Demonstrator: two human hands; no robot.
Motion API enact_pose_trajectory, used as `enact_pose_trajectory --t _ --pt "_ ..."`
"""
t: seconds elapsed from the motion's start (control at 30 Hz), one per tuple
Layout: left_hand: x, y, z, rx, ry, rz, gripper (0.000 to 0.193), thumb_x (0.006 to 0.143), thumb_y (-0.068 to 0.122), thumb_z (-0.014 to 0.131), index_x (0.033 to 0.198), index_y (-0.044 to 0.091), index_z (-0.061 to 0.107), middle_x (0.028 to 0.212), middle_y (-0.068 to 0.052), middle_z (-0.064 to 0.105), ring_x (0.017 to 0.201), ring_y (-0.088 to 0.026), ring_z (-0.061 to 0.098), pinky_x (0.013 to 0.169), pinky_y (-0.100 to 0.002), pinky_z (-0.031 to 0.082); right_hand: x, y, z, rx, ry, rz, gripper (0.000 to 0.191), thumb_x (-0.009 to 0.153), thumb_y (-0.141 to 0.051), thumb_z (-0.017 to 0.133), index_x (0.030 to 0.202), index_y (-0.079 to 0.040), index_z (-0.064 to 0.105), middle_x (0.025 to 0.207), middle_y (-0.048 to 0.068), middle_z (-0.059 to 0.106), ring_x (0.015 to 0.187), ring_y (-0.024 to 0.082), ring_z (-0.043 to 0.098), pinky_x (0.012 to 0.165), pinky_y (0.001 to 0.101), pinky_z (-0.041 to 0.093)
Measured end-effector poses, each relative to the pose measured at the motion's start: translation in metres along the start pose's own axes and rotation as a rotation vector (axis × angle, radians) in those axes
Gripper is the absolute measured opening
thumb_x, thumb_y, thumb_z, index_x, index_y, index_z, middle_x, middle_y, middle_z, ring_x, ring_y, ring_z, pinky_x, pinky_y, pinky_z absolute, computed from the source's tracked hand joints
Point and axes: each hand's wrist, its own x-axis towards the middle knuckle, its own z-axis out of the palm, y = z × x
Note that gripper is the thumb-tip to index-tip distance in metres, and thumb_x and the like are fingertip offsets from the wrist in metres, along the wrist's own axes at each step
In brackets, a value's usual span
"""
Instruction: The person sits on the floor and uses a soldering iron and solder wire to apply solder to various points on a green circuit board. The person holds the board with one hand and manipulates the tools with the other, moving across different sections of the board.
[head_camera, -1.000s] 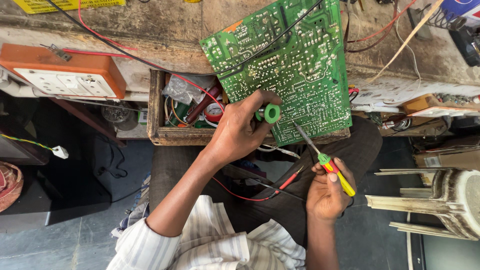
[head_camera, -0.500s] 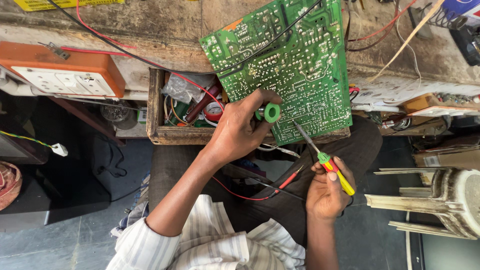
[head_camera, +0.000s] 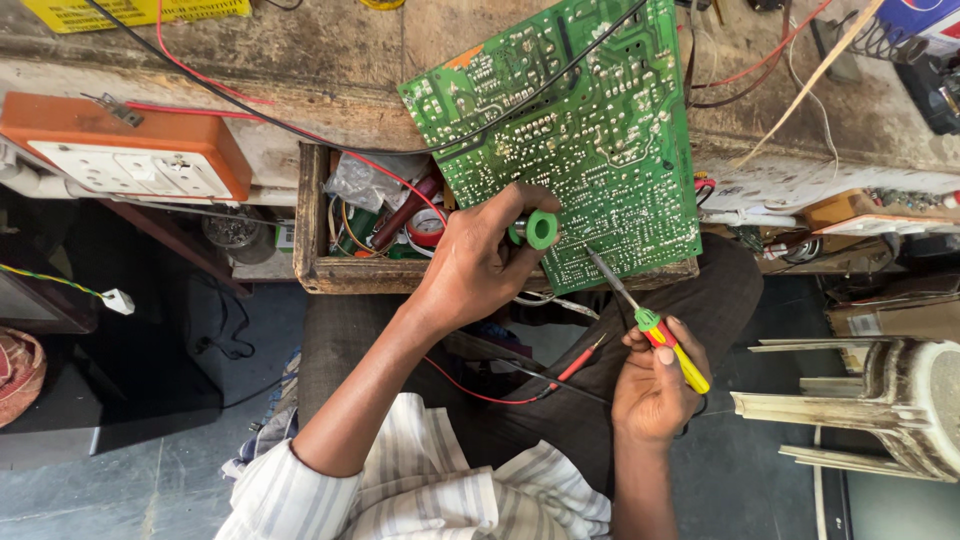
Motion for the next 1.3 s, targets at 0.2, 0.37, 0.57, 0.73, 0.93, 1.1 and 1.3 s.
enact_pose_trajectory --t 0.2,0.37,0.57,0.73,0.93,1.1,1.3 --pt "0.000 0.002 -0.001 -0.029 0.002 0.011 0.040 0.087 -0.005 0.073 0.123 0.007 0.059 0.110 -0.009 0.072 0.099 -0.024 0.076 0.081 -0.034 0.059 0.000 0.001 0.001 0.005 -0.004 0.003 0.035 0.104 -0.007 0.061 0.136 0.007 0.060 0.117 0.022 0.070 0.101 0.028 0.069 0.099 0.0414 0.057" --pt "0.000 0.001 -0.001 -0.021 0.007 -0.004 0.039 0.088 -0.003 0.074 0.123 0.007 0.059 0.111 -0.010 0.073 0.100 -0.024 0.077 0.082 -0.033 0.059 0.000 0.001 -0.003 0.007 -0.005 0.012 0.035 0.104 -0.008 0.061 0.136 0.007 0.060 0.117 0.023 0.069 0.101 0.028 0.069 0.099 0.0414 0.056" --pt "-0.001 -0.004 -0.002 -0.046 0.050 -0.008 0.037 0.090 -0.002 0.077 0.122 0.006 0.060 0.111 -0.010 0.074 0.102 -0.022 0.077 0.085 -0.032 0.059 0.008 -0.006 -0.011 0.200 0.042 0.065 0.037 0.104 -0.013 0.061 0.138 0.004 0.060 0.120 0.021 0.069 0.106 0.028 0.067 0.098 0.0399 0.055" --pt "-0.001 -0.003 -0.005 -0.149 0.065 -0.064 0.035 0.088 -0.005 0.075 0.120 0.002 0.060 0.109 -0.008 0.075 0.103 -0.015 0.076 0.084 -0.028 0.060 0.066 -0.030 -0.058 0.440 0.067 0.032 0.028 0.107 -0.015 0.061 0.130 0.001 0.059 0.122 0.018 0.067 0.109 0.023 0.065 0.100 0.0307 0.054" --pt "-0.010 -0.002 -0.019 -0.130 0.199 -0.111 0.036 0.087 -0.005 0.078 0.117 0.000 0.060 0.104 -0.008 0.074 0.096 -0.012 0.074 0.080 -0.022 0.060 0.175 -0.020 -0.099 0.453 0.154 0.068 0.033 0.103 -0.010 0.065 0.135 0.002 0.063 0.125 0.017 0.070 0.111 0.024 0.067 0.098 0.0328 0.056" --pt "-0.016 -0.005 -0.027 -0.188 0.251 -0.183 0.033 0.088 -0.005 0.075 0.116 -0.001 0.058 0.103 -0.008 0.075 0.096 -0.011 0.074 0.076 -0.021 0.059 0.213 -0.007 -0.104 0.201 0.197 0.218 0.033 0.097 -0.004 0.067 0.129 0.001 0.065 0.118 0.014 0.070 0.105 0.024 0.069 0.097 0.0339 0.059" --pt "-0.015 -0.011 -0.028 -0.240 0.265 -0.195 0.032 0.089 -0.005 0.075 0.116 -0.001 0.057 0.104 -0.008 0.074 0.095 -0.010 0.073 0.074 -0.022 0.058 0.204 -0.023 -0.120 0.709 0.164 0.148 0.030 0.101 -0.001 0.066 0.128 0.011 0.062 0.118 0.023 0.070 0.108 0.029 0.069 0.096 0.0332 0.061"
